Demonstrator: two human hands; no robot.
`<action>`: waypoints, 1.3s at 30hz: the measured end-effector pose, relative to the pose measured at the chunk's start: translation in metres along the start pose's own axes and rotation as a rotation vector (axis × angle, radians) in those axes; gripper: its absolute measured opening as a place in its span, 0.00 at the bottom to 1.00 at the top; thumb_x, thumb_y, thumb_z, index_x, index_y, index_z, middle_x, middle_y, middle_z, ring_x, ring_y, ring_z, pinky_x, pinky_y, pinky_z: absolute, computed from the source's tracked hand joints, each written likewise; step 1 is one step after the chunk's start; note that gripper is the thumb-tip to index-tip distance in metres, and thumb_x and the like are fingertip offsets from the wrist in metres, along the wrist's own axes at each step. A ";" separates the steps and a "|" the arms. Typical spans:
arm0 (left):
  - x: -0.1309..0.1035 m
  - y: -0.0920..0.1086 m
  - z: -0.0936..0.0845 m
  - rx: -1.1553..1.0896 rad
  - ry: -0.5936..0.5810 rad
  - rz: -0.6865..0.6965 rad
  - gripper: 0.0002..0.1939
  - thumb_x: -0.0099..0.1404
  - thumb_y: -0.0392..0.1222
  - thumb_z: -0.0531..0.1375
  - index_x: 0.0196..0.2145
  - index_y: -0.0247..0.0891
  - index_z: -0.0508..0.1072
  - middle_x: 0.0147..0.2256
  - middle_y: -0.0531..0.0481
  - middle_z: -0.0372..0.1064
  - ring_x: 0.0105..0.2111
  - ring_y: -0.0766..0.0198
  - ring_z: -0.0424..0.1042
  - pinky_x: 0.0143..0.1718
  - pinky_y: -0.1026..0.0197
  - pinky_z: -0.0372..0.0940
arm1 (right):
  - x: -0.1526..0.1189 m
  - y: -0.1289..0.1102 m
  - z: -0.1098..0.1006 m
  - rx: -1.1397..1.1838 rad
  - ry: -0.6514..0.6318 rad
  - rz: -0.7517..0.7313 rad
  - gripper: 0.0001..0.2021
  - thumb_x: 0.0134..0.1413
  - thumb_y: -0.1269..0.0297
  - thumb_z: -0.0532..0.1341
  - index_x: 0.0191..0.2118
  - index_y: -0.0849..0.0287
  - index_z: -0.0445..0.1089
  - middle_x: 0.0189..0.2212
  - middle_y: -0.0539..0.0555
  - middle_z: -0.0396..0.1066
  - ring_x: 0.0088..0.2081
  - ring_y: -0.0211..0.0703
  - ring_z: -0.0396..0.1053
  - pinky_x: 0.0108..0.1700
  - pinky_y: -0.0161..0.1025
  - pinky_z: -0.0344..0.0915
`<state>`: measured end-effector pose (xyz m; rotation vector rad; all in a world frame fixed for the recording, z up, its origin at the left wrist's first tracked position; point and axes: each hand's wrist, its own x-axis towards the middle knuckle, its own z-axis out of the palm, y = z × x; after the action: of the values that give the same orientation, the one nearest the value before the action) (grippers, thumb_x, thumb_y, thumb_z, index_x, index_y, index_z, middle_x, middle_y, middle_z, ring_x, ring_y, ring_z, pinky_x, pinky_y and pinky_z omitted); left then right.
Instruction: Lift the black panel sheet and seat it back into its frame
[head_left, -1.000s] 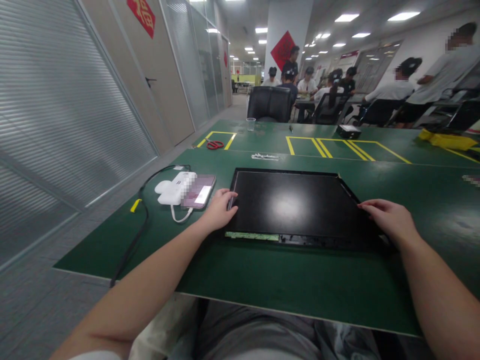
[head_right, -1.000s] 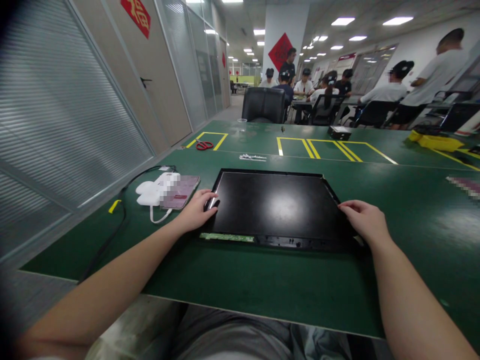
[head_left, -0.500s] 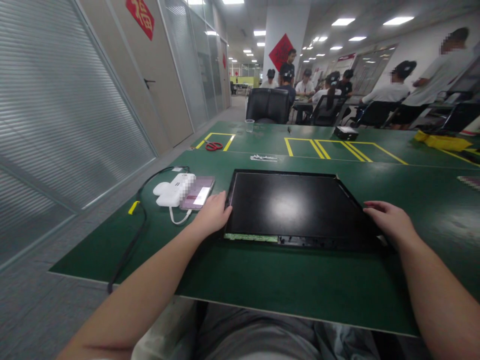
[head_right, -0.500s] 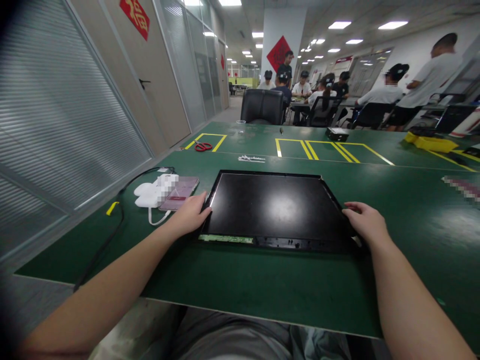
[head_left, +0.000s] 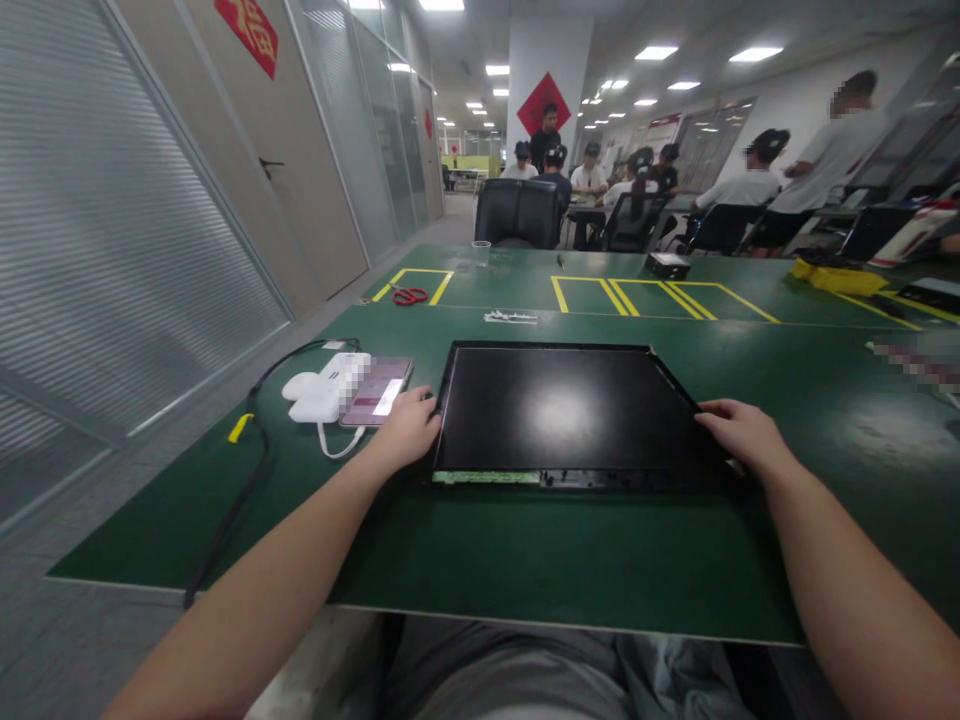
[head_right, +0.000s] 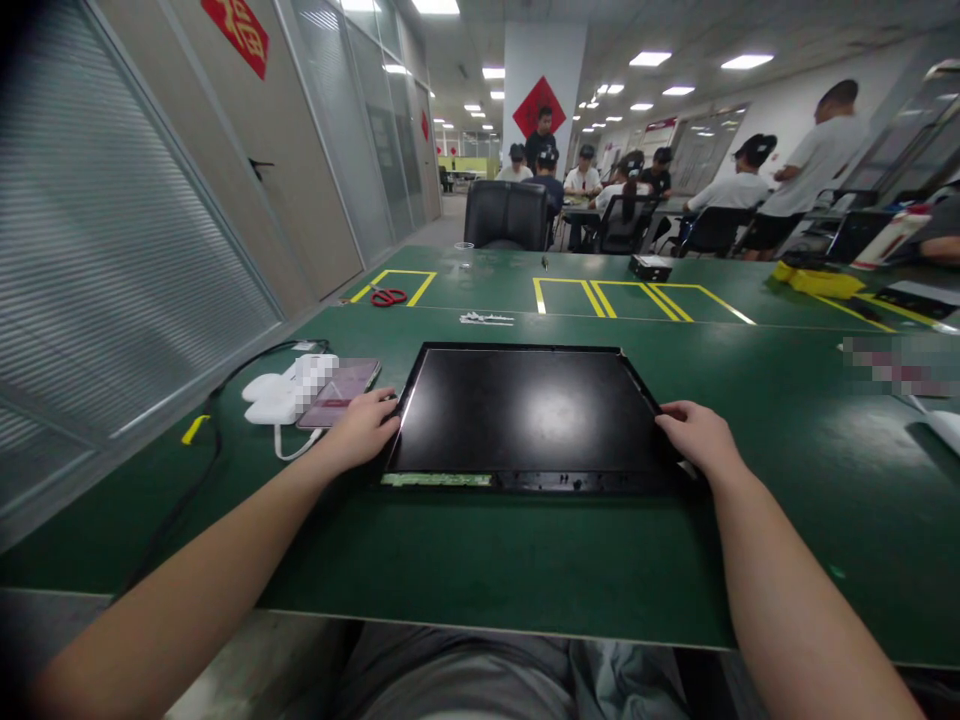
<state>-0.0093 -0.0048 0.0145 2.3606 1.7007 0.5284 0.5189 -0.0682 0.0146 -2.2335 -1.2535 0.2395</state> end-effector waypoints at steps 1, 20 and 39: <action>0.001 0.000 -0.001 -0.025 0.002 0.003 0.15 0.63 0.41 0.59 0.42 0.39 0.85 0.56 0.36 0.78 0.62 0.41 0.73 0.69 0.42 0.62 | 0.001 0.002 0.001 -0.002 0.007 -0.008 0.08 0.47 0.59 0.65 0.33 0.52 0.79 0.38 0.60 0.82 0.46 0.60 0.79 0.49 0.52 0.74; -0.011 0.042 -0.021 -1.017 0.062 -0.451 0.21 0.63 0.42 0.64 0.53 0.40 0.83 0.33 0.50 0.84 0.33 0.56 0.82 0.38 0.56 0.78 | 0.001 0.003 0.004 -0.046 -0.008 0.000 0.10 0.50 0.58 0.65 0.38 0.54 0.78 0.42 0.61 0.82 0.46 0.61 0.79 0.49 0.53 0.73; -0.011 0.054 -0.026 -1.401 0.103 -0.680 0.25 0.65 0.27 0.66 0.60 0.34 0.79 0.32 0.47 0.83 0.22 0.63 0.78 0.26 0.64 0.74 | 0.005 0.009 0.006 -0.044 -0.020 -0.019 0.11 0.49 0.58 0.65 0.38 0.55 0.78 0.42 0.62 0.81 0.46 0.60 0.79 0.50 0.52 0.73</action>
<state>0.0254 -0.0342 0.0552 0.7498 1.2602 1.1543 0.5256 -0.0650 0.0055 -2.2604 -1.3023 0.2293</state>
